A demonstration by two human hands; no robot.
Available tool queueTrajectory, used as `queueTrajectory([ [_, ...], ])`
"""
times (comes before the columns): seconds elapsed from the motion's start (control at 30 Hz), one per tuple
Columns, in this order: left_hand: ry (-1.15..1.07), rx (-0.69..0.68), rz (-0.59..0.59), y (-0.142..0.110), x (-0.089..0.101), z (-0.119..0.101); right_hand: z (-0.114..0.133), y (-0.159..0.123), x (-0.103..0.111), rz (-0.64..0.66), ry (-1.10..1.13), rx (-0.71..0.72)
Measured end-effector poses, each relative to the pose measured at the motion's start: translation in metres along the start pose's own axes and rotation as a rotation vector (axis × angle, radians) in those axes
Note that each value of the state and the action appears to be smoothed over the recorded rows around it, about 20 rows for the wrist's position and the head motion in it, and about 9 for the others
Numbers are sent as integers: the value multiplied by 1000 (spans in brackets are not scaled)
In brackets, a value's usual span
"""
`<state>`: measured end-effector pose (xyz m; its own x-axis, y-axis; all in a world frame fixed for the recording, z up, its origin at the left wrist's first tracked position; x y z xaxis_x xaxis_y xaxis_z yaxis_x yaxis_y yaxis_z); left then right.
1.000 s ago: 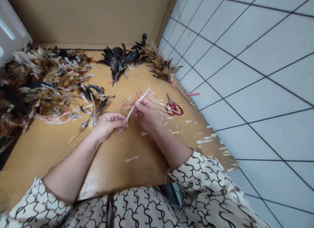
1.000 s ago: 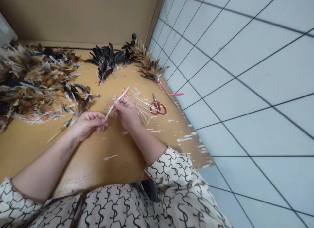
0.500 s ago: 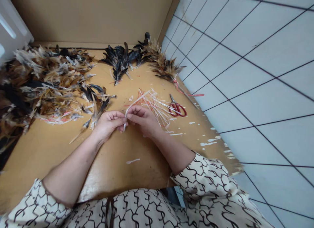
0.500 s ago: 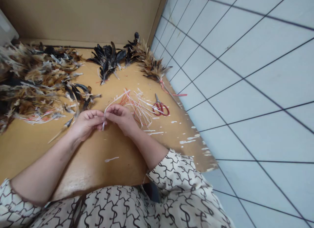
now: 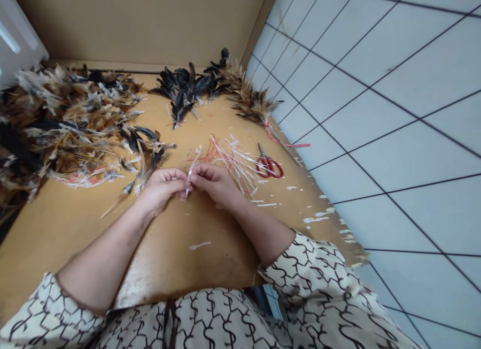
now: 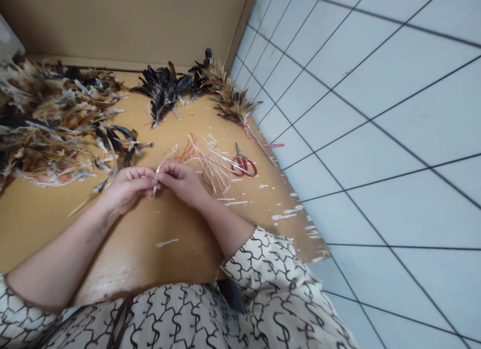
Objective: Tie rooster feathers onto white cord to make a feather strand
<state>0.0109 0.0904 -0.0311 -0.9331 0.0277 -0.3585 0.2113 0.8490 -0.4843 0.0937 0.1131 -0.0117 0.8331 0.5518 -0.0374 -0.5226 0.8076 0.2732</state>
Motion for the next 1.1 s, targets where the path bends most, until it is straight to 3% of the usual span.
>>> queueTrajectory([
  [0.27,-9,82,77,-1,-7,6,4,-1,-7,40,59,11],
  [0.6,-2,0,-24,-3,1,-3,7,0,-2,35,-80,52],
  [0.83,-37,63,1,-1,2,3,9,0,1,29,-201,63],
  [1.1,50,36,-6,-1,2,0,6,1,3,24,-219,44],
])
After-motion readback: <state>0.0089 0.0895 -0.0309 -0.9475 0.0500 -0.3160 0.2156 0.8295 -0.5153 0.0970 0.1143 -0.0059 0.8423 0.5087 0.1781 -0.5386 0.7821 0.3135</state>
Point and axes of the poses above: each hand's wrist, its own y-axis towards the middle knuckle, its own x-axis out of the back of the hand, z = x × y, the point moved 9 cm from there along y, towards the middle knuckle, and after that the axes turned 14 degrees about x, right-handed, at the moved point
